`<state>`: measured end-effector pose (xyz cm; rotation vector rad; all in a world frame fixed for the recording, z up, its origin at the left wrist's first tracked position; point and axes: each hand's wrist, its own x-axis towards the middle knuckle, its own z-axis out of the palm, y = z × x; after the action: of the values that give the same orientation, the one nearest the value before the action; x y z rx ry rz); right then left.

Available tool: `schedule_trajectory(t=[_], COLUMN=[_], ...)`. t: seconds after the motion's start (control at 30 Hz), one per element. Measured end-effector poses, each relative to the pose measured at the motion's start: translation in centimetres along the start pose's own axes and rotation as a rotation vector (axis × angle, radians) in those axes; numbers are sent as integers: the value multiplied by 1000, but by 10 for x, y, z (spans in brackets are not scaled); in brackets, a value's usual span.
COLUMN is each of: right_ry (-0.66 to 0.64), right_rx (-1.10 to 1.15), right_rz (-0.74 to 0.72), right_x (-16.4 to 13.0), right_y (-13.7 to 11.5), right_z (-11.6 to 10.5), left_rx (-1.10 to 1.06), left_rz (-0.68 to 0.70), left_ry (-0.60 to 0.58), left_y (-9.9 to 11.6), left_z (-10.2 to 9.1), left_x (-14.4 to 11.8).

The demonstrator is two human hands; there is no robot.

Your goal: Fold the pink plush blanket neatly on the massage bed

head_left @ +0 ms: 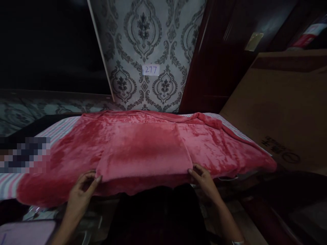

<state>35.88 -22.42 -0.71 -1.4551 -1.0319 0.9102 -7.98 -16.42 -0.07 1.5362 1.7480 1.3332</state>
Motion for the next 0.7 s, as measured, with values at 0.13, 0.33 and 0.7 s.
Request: schedule_trajectory(t=[0.13,0.33,0.7], right_ry=[-97,32,10], right_rx=[119,200,169], right_rz=[81,57,29], right_x=[-4,3,5], right_y=[4,4,20], right_z=[2,11,4], left_rx=[-7,34,-3], left_rz=[27,99,-31], left_ry=[-39,-21,-160], left_y=[-3,14,6], left_z=[2,-3,-13], left_x=[-1,4,9])
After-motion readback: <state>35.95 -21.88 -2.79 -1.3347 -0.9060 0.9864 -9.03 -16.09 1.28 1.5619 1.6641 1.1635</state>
